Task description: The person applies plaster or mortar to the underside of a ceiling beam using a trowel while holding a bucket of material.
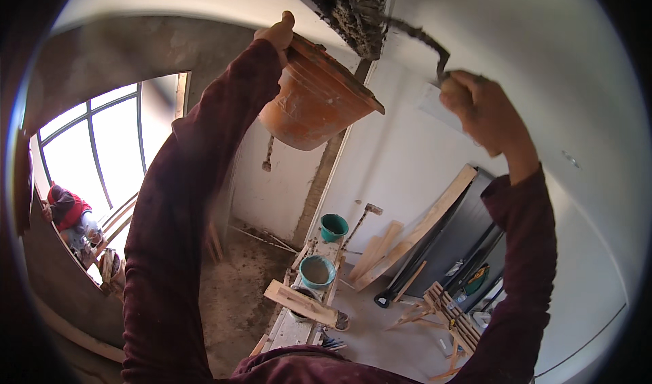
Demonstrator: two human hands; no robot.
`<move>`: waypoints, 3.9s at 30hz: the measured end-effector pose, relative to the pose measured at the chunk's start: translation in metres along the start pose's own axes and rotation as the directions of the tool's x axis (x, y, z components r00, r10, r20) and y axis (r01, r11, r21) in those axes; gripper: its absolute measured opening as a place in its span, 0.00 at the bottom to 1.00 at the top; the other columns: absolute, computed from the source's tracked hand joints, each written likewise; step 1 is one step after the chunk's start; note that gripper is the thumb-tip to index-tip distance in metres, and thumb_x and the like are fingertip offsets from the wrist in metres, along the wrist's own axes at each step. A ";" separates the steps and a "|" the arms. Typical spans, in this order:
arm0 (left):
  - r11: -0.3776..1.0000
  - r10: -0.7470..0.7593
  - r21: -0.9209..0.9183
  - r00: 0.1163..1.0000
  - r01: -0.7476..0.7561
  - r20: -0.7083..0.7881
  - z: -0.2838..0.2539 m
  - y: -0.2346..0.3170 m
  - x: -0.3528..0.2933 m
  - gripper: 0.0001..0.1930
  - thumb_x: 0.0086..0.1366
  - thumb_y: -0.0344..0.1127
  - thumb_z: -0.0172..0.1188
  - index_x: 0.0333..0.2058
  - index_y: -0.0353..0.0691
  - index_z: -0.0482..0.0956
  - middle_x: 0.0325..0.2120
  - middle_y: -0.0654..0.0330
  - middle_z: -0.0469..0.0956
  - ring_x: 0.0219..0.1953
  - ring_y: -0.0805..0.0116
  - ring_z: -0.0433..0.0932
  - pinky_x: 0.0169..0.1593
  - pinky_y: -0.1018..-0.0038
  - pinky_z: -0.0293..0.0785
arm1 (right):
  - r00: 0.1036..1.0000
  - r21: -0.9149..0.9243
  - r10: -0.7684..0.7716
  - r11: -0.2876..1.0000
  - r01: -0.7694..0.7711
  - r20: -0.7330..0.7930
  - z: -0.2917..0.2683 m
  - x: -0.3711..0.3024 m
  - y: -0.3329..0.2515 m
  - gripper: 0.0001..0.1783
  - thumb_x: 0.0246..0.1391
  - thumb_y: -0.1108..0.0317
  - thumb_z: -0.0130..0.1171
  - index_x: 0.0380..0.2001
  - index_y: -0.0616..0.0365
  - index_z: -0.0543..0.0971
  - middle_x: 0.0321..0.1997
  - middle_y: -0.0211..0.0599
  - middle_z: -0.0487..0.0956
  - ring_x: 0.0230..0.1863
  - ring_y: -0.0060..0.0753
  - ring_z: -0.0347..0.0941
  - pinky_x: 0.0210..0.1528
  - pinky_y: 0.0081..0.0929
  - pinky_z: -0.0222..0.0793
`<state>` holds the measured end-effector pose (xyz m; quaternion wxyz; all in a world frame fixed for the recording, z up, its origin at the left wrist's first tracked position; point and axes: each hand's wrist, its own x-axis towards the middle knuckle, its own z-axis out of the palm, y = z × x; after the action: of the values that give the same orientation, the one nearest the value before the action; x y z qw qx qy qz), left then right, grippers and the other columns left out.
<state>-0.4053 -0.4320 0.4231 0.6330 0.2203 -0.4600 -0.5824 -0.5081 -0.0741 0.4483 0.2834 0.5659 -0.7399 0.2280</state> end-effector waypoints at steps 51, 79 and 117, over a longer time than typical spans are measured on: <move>0.996 0.082 0.035 0.990 -0.087 0.118 -0.009 0.009 -0.004 0.24 0.70 0.54 0.52 0.37 0.32 0.73 0.29 0.58 0.75 0.20 0.70 0.71 0.26 0.73 0.73 | 0.712 0.050 -0.421 0.842 0.537 -0.562 0.227 0.091 0.115 0.12 0.61 0.67 0.55 0.42 0.64 0.70 0.31 0.53 0.77 0.33 0.59 0.76 0.33 0.45 0.71; 0.999 -0.039 0.014 0.983 0.037 0.180 -0.001 -0.014 -0.020 0.26 0.69 0.55 0.54 0.40 0.30 0.76 0.31 0.56 0.76 0.27 0.66 0.76 0.30 0.67 0.74 | 0.911 -0.298 -0.391 0.892 0.339 -0.134 0.055 0.122 0.021 0.14 0.62 0.59 0.51 0.35 0.61 0.74 0.26 0.57 0.77 0.32 0.63 0.74 0.35 0.49 0.70; 1.000 -0.013 -0.014 0.951 0.018 0.310 -0.015 0.014 -0.057 0.26 0.68 0.56 0.54 0.35 0.31 0.76 0.24 0.57 0.73 0.17 0.67 0.71 0.23 0.69 0.69 | 0.852 -0.371 -0.414 0.882 0.289 -0.322 -0.064 0.034 0.043 0.16 0.60 0.62 0.60 0.43 0.64 0.79 0.17 0.35 0.65 0.19 0.23 0.55 0.24 0.27 0.57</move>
<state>-0.3793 -0.3787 0.4091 0.5501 0.1246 -0.5472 -0.6184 -0.5463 -0.0449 0.5172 0.5477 0.5843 -0.5767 0.1613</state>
